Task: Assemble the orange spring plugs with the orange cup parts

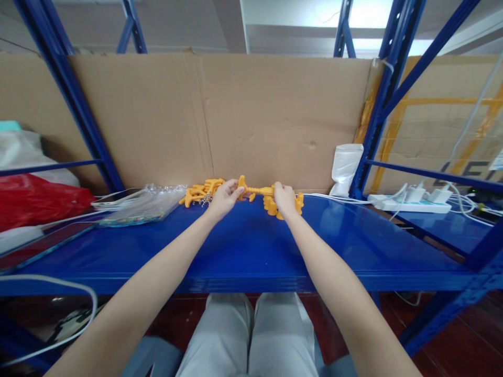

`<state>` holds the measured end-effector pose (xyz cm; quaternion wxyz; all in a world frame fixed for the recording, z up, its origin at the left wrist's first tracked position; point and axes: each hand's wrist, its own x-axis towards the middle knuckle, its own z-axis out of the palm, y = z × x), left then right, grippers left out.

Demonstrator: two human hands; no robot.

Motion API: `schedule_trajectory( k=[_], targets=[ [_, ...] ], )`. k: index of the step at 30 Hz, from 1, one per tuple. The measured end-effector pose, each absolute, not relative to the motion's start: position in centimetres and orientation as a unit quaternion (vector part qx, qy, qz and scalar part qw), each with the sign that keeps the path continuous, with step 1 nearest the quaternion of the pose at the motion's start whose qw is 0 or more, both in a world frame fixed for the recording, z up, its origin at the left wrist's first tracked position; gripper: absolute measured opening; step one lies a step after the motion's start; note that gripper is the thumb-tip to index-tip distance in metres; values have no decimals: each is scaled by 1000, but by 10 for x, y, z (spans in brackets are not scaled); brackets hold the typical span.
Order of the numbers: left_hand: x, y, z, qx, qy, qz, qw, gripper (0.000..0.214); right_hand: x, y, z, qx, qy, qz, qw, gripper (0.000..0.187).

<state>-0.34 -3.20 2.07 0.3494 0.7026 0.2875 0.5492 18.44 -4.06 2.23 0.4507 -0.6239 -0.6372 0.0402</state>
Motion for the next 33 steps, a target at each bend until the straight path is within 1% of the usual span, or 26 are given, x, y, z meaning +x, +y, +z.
schedule_trajectory(
  k=[2, 3, 6, 11, 15, 19, 23, 29, 33],
  targets=[
    [-2, -35, 22, 705, 285, 550, 345, 13, 183, -46, 26, -640, -572, 89, 506, 43],
    [-1, -36, 22, 705, 284, 551, 344, 13, 182, -49, 28, -640, -558, 91, 520, 40],
    [1, -38, 25, 699, 284, 557, 348, 17, 178, -58, 34, -642, -543, 71, 536, 34],
    [4, -43, 30, 675, 299, 554, 385, 22, 175, -64, 41, -643, -539, 51, 543, 31],
    [7, -49, 34, 647, 319, 554, 415, 23, 173, -64, 44, -621, -519, 56, 585, 30],
    [10, -56, 39, 620, 346, 554, 434, 19, 170, -65, 47, -604, -494, 74, 620, 33],
    [12, -62, 43, 595, 370, 551, 453, 17, 171, -65, 46, -598, -501, 69, 622, 33],
    [12, -66, 48, 560, 402, 533, 491, 19, 175, -62, 41, -584, -548, -7, 599, 29],
    [11, -67, 49, 543, 399, 531, 513, 17, 177, -59, 38, -584, -563, -50, 583, 28]
  ],
)
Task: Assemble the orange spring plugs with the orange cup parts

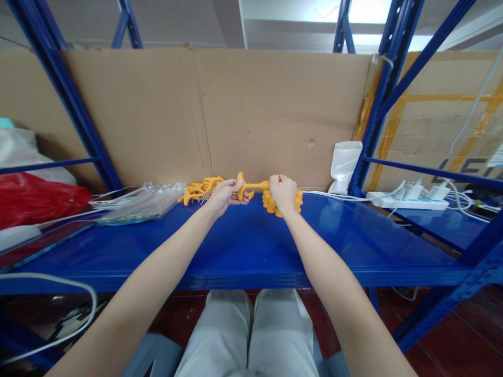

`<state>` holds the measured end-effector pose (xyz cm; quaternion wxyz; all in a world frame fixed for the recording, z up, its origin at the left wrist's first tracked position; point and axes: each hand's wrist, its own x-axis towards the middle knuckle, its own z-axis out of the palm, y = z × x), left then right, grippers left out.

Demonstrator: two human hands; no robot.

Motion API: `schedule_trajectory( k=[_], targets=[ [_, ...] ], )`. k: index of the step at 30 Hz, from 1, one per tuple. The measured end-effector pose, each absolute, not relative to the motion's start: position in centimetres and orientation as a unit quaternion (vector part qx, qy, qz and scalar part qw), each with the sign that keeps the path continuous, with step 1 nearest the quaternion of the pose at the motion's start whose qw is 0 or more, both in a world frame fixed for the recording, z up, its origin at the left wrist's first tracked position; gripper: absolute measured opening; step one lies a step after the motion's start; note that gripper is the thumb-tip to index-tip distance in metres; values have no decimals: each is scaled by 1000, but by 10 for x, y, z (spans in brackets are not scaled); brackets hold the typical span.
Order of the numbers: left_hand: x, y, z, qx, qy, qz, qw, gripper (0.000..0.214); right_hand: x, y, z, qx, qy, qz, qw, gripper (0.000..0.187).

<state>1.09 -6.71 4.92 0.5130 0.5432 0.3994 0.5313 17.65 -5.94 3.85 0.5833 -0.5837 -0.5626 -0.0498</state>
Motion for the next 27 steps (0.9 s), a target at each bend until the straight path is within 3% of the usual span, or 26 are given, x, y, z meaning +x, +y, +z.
schedule_trajectory(
  k=[11, 22, 27],
  targets=[
    [4, -58, 44, 486, 410, 507, 582, 28, 186, -56, 27, -526, -679, -187, 476, 23],
    [1, -57, 42, 480, 435, 569, 506, 26, 201, -38, 16, -451, -768, -70, 449, 28],
    [0, -56, 42, 454, 457, 592, 485, 21, 207, -27, 11, -413, -806, -81, 416, 26]
  ],
)
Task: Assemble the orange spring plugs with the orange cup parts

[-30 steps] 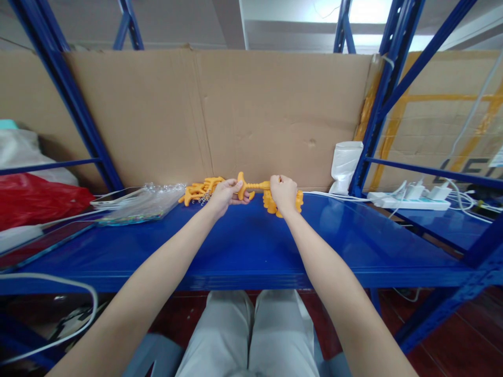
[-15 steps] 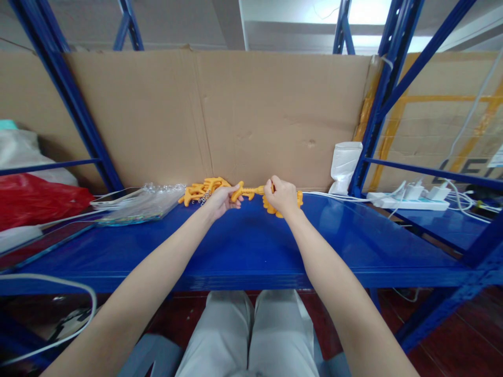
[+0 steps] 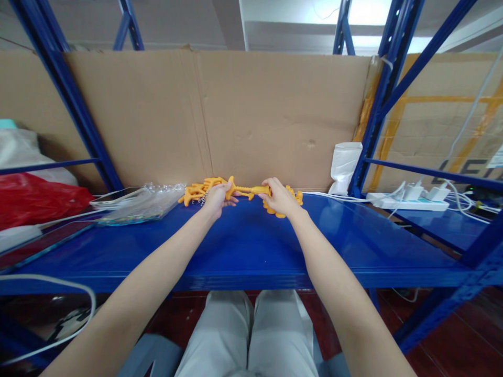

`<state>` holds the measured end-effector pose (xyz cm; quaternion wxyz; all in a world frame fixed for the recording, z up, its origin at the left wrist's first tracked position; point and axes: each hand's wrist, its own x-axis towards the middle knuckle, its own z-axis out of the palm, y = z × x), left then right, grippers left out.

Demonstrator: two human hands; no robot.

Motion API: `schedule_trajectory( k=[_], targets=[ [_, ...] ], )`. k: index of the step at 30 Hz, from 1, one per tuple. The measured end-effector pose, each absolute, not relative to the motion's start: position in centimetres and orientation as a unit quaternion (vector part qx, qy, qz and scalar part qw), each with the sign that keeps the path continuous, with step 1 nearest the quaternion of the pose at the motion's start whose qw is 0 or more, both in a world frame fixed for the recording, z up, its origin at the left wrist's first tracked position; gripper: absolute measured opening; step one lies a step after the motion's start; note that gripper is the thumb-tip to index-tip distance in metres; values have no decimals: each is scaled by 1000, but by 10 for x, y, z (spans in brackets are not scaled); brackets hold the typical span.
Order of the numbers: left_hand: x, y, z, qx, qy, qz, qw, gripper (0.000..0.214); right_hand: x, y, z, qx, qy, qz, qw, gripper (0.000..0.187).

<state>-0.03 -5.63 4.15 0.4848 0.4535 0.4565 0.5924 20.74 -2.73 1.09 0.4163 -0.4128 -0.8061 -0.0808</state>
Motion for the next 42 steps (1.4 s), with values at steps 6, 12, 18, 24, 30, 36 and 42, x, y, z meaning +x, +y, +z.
schedule_trajectory(
  k=[6, 12, 18, 24, 30, 36, 42],
  targets=[
    [-4, -53, 41, 427, 449, 619, 483, 14, 209, -39, 17, -485, -799, -114, 338, 26],
    [-3, -52, 40, 422, 438, 624, 490, 14, 206, -48, 22, -555, -755, -159, 311, 26],
    [-5, -50, 39, 414, 431, 633, 492, 17, 209, -48, 25, -601, -674, -183, 388, 26],
    [-6, -49, 39, 404, 426, 643, 492, 20, 214, -45, 25, -637, -625, -144, 429, 26],
    [-7, -47, 38, 389, 423, 659, 485, 19, 212, -45, 28, -669, -593, -92, 438, 32],
    [-10, -43, 38, 363, 430, 686, 462, 19, 210, -44, 28, -634, -620, -62, 457, 38],
    [-12, -40, 38, 343, 436, 700, 450, 19, 196, -46, 21, -594, -705, -56, 383, 28]
  ],
)
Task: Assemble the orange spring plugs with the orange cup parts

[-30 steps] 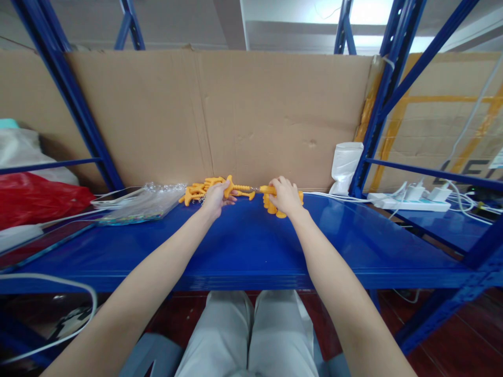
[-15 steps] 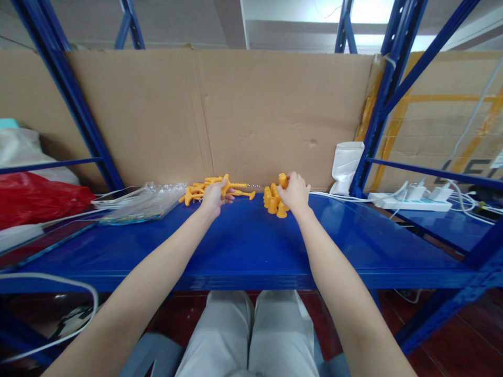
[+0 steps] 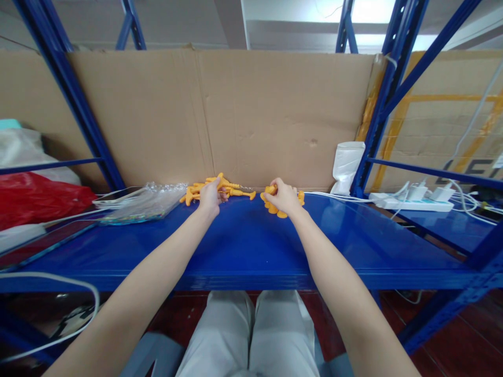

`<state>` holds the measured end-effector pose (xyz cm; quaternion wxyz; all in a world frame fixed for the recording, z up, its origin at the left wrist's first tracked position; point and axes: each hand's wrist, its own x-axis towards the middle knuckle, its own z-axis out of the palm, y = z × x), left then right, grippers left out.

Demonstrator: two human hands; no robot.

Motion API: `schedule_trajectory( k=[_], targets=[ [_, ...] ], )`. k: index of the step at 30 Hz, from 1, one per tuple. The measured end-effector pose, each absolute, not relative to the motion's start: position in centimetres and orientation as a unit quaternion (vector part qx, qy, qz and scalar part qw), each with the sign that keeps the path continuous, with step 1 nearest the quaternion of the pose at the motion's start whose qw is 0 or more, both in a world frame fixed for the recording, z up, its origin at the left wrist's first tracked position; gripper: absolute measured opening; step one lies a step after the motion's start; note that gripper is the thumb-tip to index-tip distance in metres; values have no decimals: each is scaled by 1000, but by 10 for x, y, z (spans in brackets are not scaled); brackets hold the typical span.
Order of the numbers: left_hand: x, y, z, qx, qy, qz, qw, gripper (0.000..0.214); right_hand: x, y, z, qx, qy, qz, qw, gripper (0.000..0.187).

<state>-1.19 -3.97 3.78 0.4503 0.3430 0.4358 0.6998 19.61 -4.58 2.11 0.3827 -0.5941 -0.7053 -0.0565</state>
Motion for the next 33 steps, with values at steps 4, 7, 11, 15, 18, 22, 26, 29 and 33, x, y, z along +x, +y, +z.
schedule_trajectory(
  k=[4, 7, 11, 15, 18, 22, 26, 29, 33],
  targets=[
    [-12, -39, 37, 335, 434, 715, 434, 20, 187, -46, 16, -579, -751, -71, 308, 24],
    [-13, -39, 37, 330, 430, 719, 435, 22, 185, -45, 13, -569, -772, -73, 276, 25],
    [-12, -40, 37, 329, 424, 720, 441, 22, 185, -44, 9, -569, -774, -86, 264, 32],
    [-12, -39, 36, 331, 428, 715, 442, 21, 184, -43, 6, -574, -776, -78, 248, 36],
    [-12, -38, 36, 330, 429, 716, 442, 21, 182, -42, 3, -576, -783, -66, 226, 36],
    [-12, -38, 36, 334, 426, 718, 438, 20, 182, -41, 0, -574, -791, -62, 203, 39],
    [-12, -37, 35, 338, 434, 711, 437, 21, 183, -43, 1, -582, -787, -74, 190, 40],
    [-12, -36, 35, 340, 433, 709, 440, 23, 181, -48, 5, -586, -785, -91, 181, 40],
    [-11, -36, 34, 336, 421, 719, 439, 23, 178, -55, 12, -605, -777, -109, 137, 42]
  ],
)
